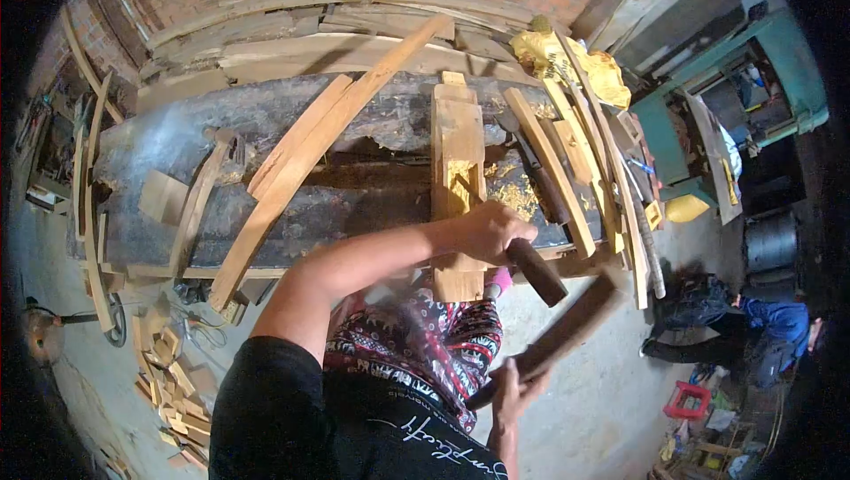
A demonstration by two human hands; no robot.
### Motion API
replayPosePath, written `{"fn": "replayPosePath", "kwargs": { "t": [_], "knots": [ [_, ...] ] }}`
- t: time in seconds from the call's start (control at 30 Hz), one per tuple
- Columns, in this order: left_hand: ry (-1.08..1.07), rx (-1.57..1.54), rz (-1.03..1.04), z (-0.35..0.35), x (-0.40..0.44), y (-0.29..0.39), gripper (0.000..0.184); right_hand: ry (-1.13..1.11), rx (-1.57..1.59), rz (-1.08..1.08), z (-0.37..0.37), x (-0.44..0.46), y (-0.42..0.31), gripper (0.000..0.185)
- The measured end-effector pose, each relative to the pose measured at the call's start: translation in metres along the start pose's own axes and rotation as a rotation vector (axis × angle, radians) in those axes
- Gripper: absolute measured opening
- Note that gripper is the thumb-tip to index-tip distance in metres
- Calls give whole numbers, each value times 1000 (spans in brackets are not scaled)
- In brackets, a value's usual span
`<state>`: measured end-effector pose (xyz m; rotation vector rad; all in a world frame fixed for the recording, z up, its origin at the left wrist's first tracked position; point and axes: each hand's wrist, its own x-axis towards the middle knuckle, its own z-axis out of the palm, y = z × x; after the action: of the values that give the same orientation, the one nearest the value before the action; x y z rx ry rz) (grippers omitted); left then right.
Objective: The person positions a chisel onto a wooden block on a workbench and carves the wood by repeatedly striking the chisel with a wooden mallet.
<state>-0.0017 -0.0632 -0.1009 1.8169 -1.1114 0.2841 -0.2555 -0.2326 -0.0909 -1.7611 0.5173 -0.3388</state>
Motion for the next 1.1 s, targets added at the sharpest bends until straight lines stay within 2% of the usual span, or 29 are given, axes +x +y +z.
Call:
{"fn": "replayPosePath", "kwargs": {
  "t": [0.07, 0.1, 0.13, 0.2, 0.27, 0.33, 0.47, 0.6, 0.67, 0.7, 0.77, 0.8, 0.87, 0.9, 0.93, 1.0, 1.03, 1.1],
  "knots": [
    [-25, 13, -35, -1, -1, 2, 25, -13, 156, -189, -3, -3, -25, 55],
    [-34, 5, -45, -4, -1, 3, 25, 1, 134, -234, -2, -4, -36, 56],
    [-42, -4, -52, -6, 0, 5, 26, -55, 270, -284, 3, -4, -47, 51],
    [-35, -11, -52, -7, 2, 4, 25, -30, 255, -266, 6, 4, -5, 46],
    [-28, -20, -50, -5, 3, -3, 24, -171, -143, -48, 9, 17, -1, 54],
    [-111, 35, -129, -5, 5, -18, 18, -82, -138, -140, 3, 20, 26, 57],
    [19, 67, -48, -8, 6, -7, 14, -39, -109, -95, -15, 10, 37, 59],
    [54, 81, 62, -14, 11, 3, 14, -5, -51, -188, -23, 5, 49, 57],
    [199, 84, 87, -17, 9, 11, 14, -25, -54, -193, -23, 3, 46, 57],
    [196, 85, 89, -17, 8, 12, 14, -30, -54, -194, -23, 2, 45, 57],
    [359, -58, 65, -19, 6, 11, 12, -45, -45, -152, -21, 1, 39, 54],
    [360, -130, 83, -22, 8, 3, 14, -46, -41, -137, -19, 1, 34, 52],
    [456, -161, -195, -45, 11, 17, 18, -84, 2, -32, -13, -3, 14, 47],
    [558, -143, -168, -55, 15, 17, 20, -84, -76, -132, -18, 0, 27, 44],
    [659, -123, -140, -64, 18, 16, 24, -69, -72, -125, -22, -1, 28, 44],
    [776, -469, -307, -77, 15, 15, 36, -116, -49, 0, -24, -3, 29, 65],
    [794, -487, -328, -83, 12, 14, 41, -126, 41, 111, -16, -7, 3, 64],
    [754, -497, -390, -93, 2, 7, 52, -141, 45, 165, -14, -9, -10, 63]
  ]
}}
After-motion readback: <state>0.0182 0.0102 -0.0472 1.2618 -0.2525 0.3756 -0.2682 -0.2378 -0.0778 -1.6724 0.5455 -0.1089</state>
